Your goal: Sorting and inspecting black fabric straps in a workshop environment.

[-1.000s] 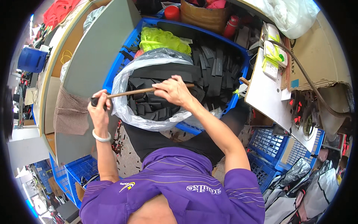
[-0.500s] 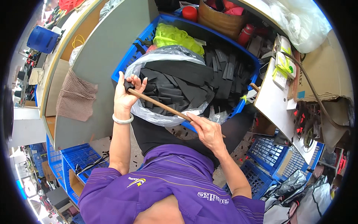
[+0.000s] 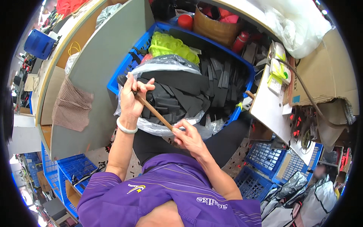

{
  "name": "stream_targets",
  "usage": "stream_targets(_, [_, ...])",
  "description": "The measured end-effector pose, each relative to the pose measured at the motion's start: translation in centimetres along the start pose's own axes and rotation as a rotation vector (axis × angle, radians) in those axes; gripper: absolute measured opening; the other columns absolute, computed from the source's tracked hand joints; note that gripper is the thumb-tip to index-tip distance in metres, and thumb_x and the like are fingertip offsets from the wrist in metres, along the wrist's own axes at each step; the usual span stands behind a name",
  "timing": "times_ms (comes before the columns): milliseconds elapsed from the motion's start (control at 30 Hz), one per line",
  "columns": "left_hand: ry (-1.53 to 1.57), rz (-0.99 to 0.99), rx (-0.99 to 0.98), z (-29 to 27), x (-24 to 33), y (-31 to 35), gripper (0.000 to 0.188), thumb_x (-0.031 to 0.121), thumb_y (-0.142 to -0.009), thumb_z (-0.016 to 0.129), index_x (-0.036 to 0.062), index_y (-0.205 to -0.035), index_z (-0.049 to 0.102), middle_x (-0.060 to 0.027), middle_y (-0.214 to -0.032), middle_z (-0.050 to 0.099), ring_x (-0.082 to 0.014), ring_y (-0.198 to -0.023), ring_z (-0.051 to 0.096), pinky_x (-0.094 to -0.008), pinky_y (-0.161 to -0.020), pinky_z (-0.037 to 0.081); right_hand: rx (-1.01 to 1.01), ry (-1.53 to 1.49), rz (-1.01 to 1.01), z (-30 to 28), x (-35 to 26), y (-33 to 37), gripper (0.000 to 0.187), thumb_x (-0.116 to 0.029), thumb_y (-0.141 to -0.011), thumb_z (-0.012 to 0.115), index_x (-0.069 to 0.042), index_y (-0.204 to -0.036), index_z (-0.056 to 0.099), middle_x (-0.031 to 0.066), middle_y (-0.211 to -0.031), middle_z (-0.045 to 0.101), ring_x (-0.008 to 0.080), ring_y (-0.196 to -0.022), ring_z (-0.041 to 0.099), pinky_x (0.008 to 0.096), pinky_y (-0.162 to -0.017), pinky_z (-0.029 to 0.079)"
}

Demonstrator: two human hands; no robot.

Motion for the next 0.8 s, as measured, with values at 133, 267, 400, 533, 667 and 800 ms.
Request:
stream_targets(133, [0.011, 0.06, -0.004, 0.4, 0.0, -0.6, 0.041, 0.033, -0.095, 0.049, 0.0115, -0.06, 0.044, -0.0128, -0.055, 0.059, -0.0356, -0.07, 0.066, -0.0477, -0.101, 0.033, 0.045, -0.119, -0.015, 0.3, 0.4, 0.8, 0.016, -0.024, -0.093, 0.056, -0.009, -0.095, 0.052, -0.0014, -0.059, 0.047, 0.0021, -0.047, 0.037, 0.0163, -0.04, 0.022])
stream_targets(267, [-0.06, 0.088, -0.008, 0.3, -0.3, -1.5, 0.04, 0.023, -0.093, 0.053, 0.0128, -0.055, 0.046, -0.0113, -0.05, 0.056, -0.0379, -0.074, 0.067, -0.0473, -0.1, 0.033, -0.091, -0.309, 0.06, 3.6, 1.8, -1.3, 0.014, -0.024, -0.094, 0.054, -0.012, -0.095, 0.047, 0.0002, -0.058, 0.047, 0.0026, -0.041, 0.028, 0.0187, -0.037, 0.018])
stream_targets(400, [-0.01, -0.007, 0.016, 0.7, 2.1, -0.9, 0.041, 0.024, -0.093, 0.053, 0.0119, -0.054, 0.046, -0.0122, -0.051, 0.056, -0.0381, -0.077, 0.066, -0.0463, -0.09, 0.041, -0.003, 0.009, -0.03, 2.6, -1.6, -0.4, 0.013, -0.021, -0.095, 0.053, -0.01, -0.096, 0.047, -0.0015, -0.058, 0.043, 0.0031, -0.044, 0.03, 0.0185, -0.039, 0.019])
stream_targets(533, [-0.067, -0.056, -0.064, 2.9, -0.7, -0.7, 0.044, 0.023, -0.097, 0.039, 0.0073, -0.057, 0.047, -0.0167, -0.063, 0.062, -0.0298, -0.082, 0.064, -0.0393, -0.081, 0.046, 0.11, 0.276, -0.311, 1.0, -4.5, -1.0, 0.012, -0.019, -0.095, 0.052, -0.007, -0.093, 0.049, -0.0042, -0.057, 0.044, 0.0019, -0.046, 0.035, 0.0186, -0.04, 0.023])
stream_targets(667, [-0.186, -0.086, -0.027, 4.9, -2.3, 1.4, 0.04, 0.023, -0.095, 0.049, 0.0073, -0.058, 0.046, -0.0196, -0.079, 0.067, -0.0226, -0.086, 0.064, -0.0349, -0.079, 0.046, 0.078, 0.159, -0.332, 3.5, -7.2, -3.1, 0.013, -0.021, -0.094, 0.052, -0.008, -0.093, 0.05, -0.0034, -0.058, 0.046, 0.0027, -0.045, 0.035, 0.0193, -0.04, 0.024])
stream_targets(800, [-0.085, 0.059, -0.015, 2.9, 4.1, -1.5, 0.049, 0.045, -0.093, 0.048, 0.0089, -0.06, 0.047, -0.0197, -0.068, 0.064, -0.0309, -0.076, 0.066, -0.0386, -0.08, 0.049, 0.052, 0.148, -0.225, 0.0, -4.5, -0.5, 0.016, -0.022, -0.092, 0.057, -0.006, -0.094, 0.053, -0.0018, -0.059, 0.048, 0.003, -0.049, 0.041, 0.0181, -0.042, 0.026])
Point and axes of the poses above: each hand's wrist, its own y-axis away from the middle knuckle, its own z-axis out of the palm, x = y × z, the point moved 8 cm from there along -y, towards the middle knuckle
